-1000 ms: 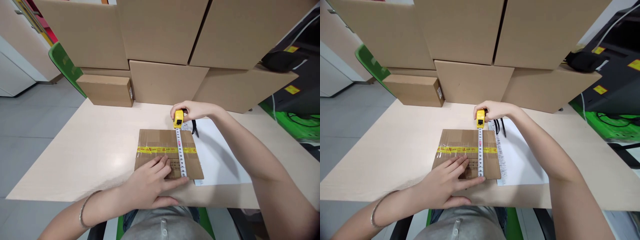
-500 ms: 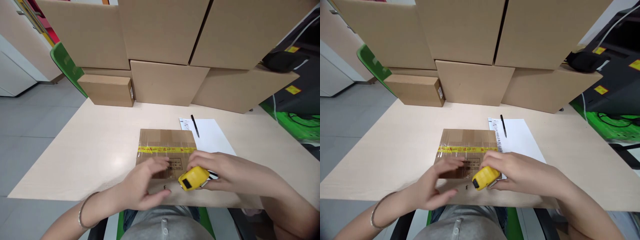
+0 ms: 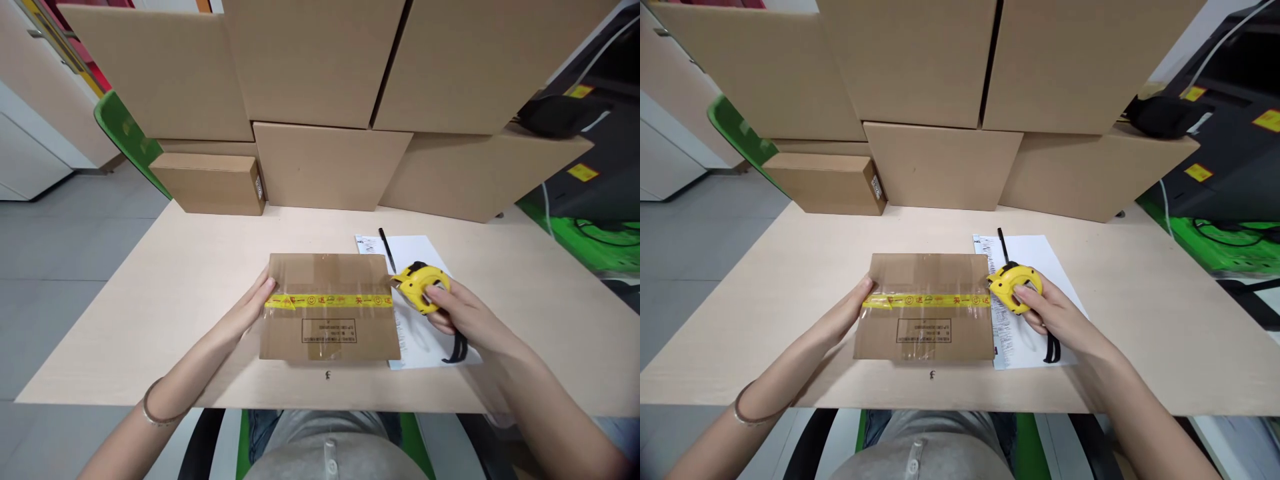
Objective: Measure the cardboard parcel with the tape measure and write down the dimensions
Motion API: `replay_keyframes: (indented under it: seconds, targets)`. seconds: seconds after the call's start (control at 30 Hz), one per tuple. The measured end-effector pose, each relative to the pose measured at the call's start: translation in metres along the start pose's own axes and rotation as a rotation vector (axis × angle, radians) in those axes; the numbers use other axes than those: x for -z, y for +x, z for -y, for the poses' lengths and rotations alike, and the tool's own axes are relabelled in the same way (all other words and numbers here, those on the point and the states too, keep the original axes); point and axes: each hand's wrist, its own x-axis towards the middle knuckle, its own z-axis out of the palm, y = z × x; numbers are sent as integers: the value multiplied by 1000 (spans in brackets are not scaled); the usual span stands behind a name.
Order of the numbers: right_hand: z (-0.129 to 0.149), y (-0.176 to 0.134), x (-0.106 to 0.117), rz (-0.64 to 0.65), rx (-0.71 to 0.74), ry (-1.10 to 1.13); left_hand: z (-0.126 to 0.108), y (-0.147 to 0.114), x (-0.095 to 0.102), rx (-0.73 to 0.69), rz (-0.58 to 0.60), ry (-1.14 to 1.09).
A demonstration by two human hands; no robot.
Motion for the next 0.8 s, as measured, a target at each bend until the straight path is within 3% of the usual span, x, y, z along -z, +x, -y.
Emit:
replay_keyframes:
  seconds: [0.07,0.13,0.27,0.33,0.4,0.53,0.67,0.8]
  targets:
    - [6,-8,4,-29,13,35,-12,-2,7,90,-9,-63]
    - [19,-12,9,-93,107,73,-23,-3,13,68,7,-125]
    - [56,-4,10,-189,451,181,-31,-3,12,-271,19,-41]
    - [72,4,5,-144,473,208,-26,-2,6,-426,18,57]
    - [84,12,-4,-96,407,183,-16,0,0,-515,47,121]
    - [101,26,-41,-8,428,-171,11,1,-5,-575,95,127]
    - [122,40,-91,236,573,-646,30,-3,0,-544,109,106]
    - [135,50,-124,406,577,-949,35,-5,4,-583,122,198]
